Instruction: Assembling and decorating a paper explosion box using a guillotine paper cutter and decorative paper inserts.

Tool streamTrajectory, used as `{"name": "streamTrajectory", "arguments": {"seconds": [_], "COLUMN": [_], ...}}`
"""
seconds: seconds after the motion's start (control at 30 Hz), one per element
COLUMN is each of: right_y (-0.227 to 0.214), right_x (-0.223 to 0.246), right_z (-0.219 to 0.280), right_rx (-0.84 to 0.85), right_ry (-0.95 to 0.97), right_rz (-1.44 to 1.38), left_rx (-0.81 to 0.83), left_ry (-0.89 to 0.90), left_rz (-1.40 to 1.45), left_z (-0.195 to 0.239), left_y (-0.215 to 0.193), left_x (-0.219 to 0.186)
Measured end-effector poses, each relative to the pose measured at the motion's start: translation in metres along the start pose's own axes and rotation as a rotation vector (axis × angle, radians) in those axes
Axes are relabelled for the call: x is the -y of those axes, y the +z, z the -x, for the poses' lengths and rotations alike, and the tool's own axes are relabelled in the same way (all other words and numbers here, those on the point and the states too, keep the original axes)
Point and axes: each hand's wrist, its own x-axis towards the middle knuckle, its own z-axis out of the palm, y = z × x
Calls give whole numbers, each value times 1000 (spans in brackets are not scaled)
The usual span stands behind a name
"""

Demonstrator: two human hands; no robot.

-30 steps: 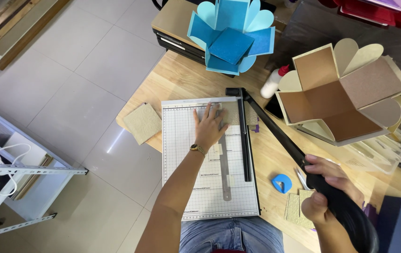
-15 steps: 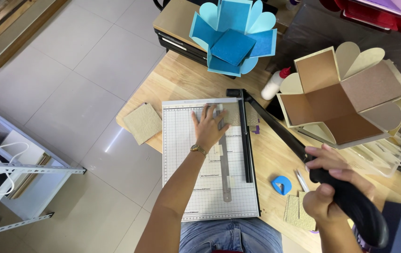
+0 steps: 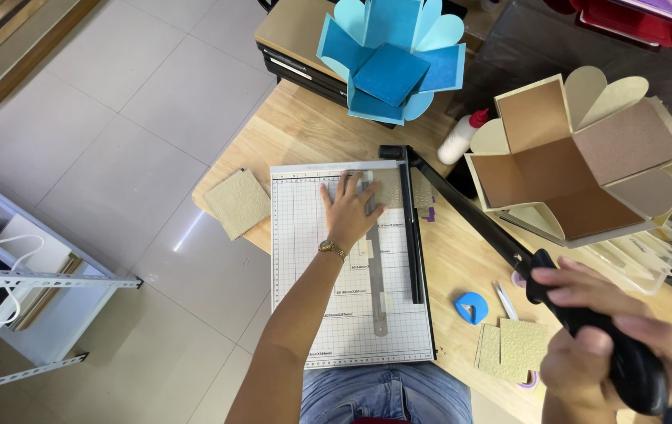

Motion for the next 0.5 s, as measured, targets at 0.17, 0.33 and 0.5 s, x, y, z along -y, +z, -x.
{"name": "streamTrajectory", "arguments": {"seconds": [0.17,0.33,0.5], "right_y": [2,-12,-32], "right_x": [22,49,59], "right_z": [-1,-13,-37], "right_rx": [-141,92,343], "right_ry": [-9,22,23], "right_rz": [86,320,472], "left_rx": [-2,18,26], "left_ry": [-1,-15,-10], "left_rz": [1,22,7], "left_z": [0,0,1], "left_y": [0,-3,-2], "left_x": [0,-1,0]}}
